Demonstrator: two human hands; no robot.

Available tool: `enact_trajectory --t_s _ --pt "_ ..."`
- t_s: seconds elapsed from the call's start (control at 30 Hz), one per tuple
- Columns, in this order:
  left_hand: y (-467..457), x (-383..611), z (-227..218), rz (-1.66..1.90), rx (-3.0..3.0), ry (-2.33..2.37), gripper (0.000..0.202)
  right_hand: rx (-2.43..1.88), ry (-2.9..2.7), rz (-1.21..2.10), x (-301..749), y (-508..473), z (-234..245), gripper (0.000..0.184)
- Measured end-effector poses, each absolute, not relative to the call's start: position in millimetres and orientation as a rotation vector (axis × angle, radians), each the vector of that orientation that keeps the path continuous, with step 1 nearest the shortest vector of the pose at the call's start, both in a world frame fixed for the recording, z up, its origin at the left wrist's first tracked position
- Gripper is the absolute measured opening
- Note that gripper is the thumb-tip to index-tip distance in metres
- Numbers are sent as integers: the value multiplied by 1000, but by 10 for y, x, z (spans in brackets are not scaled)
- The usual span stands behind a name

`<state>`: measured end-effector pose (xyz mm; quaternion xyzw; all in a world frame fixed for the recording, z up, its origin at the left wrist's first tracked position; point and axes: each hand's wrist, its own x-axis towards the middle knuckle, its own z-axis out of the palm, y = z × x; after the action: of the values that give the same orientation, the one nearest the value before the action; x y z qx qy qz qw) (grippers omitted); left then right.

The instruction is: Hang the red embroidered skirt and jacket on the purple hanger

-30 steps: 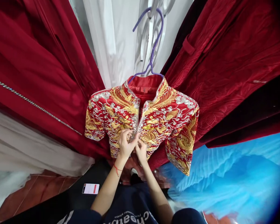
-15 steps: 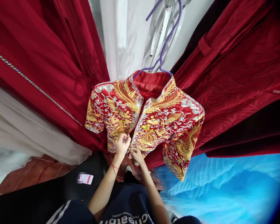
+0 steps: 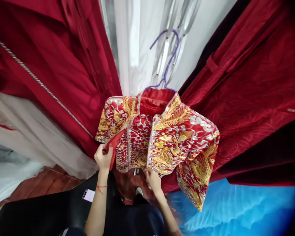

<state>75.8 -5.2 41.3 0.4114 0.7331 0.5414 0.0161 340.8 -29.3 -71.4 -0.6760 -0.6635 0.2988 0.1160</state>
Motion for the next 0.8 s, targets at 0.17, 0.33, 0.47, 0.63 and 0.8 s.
enact_trajectory --t_s 0.17,0.33,0.47,0.63,0.8 --pt "-15 638 619 1853 1393 2225 47 -1858 -2122 1055 3313 -337 -683 28" --pt "334 1090 886 1920 1810 2090 80 -1591 -2090 998 2946 -350 -390 25" --pt "534 1162 1084 2083 1791 1978 30 -1433 -1817 530 2824 -176 249 28" --pt "751 821 1364 2268 1413 2067 21 -1436 -1468 -173 2887 176 946 58" --pt "940 441 1636 2120 1618 1884 30 -1517 -1348 -371 3171 454 1066 61"
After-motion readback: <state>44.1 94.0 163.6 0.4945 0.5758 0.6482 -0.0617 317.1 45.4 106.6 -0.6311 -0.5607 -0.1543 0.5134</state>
